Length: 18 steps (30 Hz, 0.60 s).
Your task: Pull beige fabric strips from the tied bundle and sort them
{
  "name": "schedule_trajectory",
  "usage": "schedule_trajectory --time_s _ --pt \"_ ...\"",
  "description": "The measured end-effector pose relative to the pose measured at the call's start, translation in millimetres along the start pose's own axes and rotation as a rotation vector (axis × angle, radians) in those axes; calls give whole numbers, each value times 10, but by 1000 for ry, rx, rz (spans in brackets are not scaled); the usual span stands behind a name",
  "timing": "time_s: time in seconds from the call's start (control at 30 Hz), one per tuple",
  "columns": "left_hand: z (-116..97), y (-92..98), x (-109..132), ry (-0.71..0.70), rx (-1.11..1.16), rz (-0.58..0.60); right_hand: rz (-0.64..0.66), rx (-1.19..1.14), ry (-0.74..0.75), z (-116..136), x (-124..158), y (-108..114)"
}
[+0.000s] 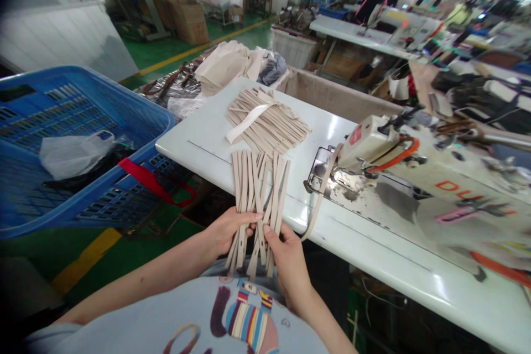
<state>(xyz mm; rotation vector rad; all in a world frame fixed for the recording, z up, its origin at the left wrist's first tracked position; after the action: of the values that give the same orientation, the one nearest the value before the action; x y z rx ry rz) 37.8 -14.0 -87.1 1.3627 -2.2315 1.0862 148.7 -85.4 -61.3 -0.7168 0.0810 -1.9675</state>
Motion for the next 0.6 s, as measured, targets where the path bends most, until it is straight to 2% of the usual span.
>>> schedule_trajectory --time_s 0.2,0.43,0.6 --pt "71 -47 11 41 79 88 -52 45 21 41 6 23" --pt "73 -154 36 18 56 199 51 194 31 49 23 -47" --pt "84 -164 26 18 35 182 92 282 62 42 8 -61"
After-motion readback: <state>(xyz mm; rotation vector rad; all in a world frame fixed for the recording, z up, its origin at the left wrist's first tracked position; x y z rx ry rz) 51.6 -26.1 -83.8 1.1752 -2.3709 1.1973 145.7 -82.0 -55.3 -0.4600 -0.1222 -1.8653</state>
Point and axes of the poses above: each hand's wrist, its own x-axis away from the middle knuckle, its own y-axis out of the back of the hand, z = x × y, the point moved 8 cm from there along -x, towards the middle knuckle, and after that the axes turned 9 degrees about -x, right-handed, at the moved point
